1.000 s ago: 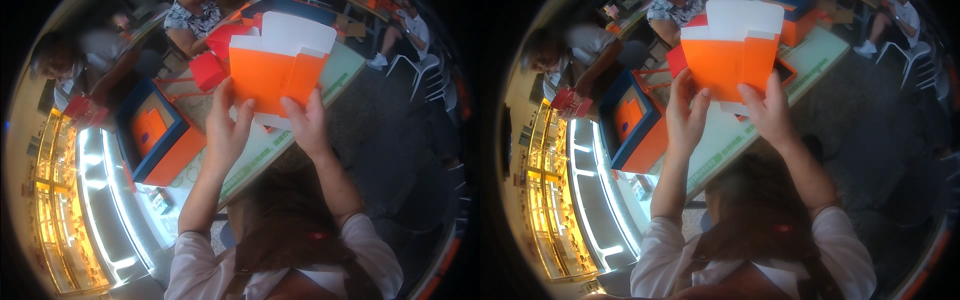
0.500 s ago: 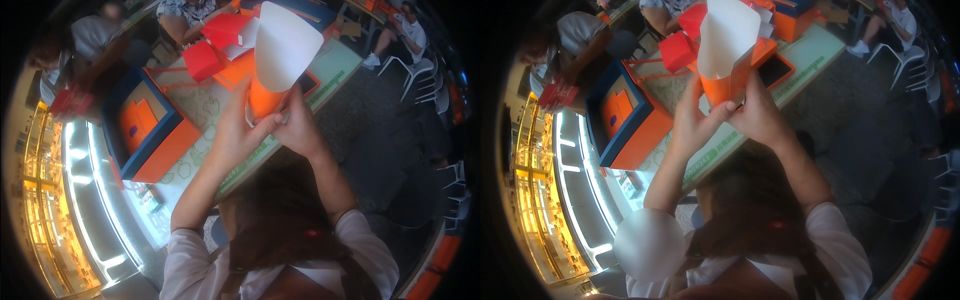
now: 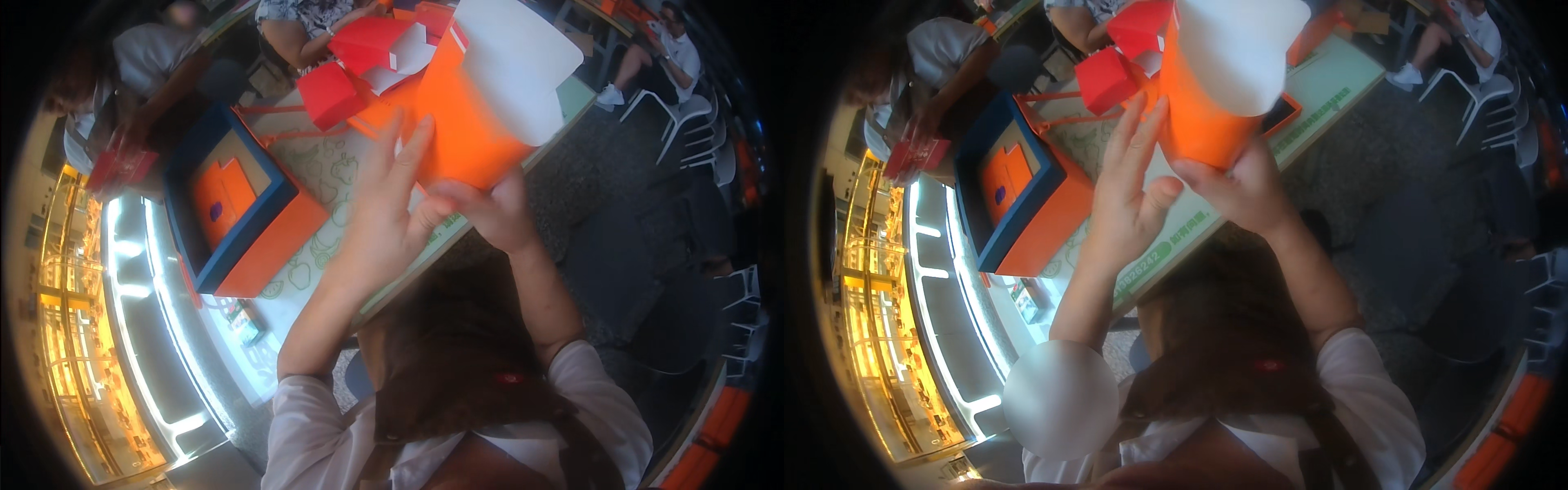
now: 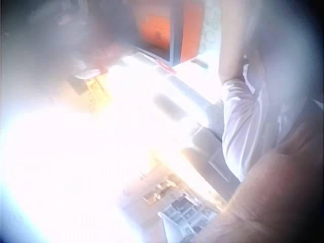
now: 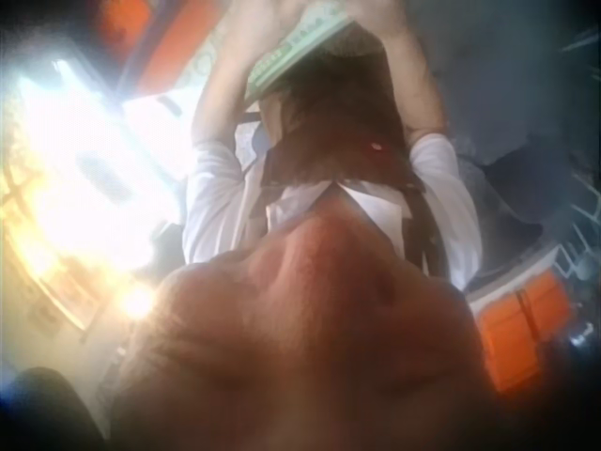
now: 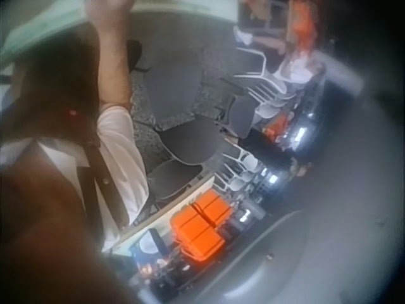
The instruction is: The person assembles small red and orange paper boxes by folding and tucking flaps. They place the finished boxes into larger orange boxes on the table.
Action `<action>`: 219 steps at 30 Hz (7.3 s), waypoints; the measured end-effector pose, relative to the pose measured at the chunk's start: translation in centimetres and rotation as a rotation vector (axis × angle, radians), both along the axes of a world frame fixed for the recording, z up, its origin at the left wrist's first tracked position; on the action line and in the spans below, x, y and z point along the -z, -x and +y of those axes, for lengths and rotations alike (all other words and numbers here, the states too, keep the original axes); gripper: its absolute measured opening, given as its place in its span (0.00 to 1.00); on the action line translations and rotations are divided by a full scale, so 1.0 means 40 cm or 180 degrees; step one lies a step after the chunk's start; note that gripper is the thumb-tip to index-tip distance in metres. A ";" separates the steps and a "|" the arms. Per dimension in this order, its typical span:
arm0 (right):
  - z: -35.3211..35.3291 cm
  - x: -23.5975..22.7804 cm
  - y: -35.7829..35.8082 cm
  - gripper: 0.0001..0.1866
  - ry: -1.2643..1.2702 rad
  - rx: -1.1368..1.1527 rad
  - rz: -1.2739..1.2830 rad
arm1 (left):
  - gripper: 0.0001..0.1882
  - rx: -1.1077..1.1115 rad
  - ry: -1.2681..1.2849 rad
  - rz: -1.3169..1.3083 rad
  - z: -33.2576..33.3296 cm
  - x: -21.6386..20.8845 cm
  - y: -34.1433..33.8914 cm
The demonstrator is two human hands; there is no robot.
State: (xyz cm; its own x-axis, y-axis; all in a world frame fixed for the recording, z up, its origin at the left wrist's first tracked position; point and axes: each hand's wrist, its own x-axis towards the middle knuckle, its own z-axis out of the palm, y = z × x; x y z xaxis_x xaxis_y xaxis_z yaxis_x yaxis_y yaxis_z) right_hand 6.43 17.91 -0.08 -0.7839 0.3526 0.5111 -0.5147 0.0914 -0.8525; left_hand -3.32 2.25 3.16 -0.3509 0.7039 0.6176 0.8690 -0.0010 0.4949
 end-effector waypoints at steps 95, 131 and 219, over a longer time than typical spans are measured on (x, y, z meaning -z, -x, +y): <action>0.025 0.055 -0.047 0.32 0.0056 0.0263 0.0720 | 0.37 0.0510 -0.0684 -0.2238 -0.005 0.006 0.040; -0.017 -0.031 -0.088 0.26 -0.0040 0.0428 0.0458 | 0.27 0.0190 -0.1223 -0.0972 -0.020 0.041 -0.017; 0.032 -0.064 -0.138 0.05 -0.0796 0.0310 -0.1020 | 0.07 0.0870 0.0880 -0.2348 -0.034 -0.052 -0.004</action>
State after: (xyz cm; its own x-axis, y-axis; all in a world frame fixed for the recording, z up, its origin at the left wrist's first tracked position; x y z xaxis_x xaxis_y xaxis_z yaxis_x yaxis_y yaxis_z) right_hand 11.94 19.18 2.48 -0.8863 0.3290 0.3260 -0.2056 0.3512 -0.9135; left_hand -3.17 0.91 5.23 -0.3926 0.9154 0.0886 0.3085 0.0403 0.9504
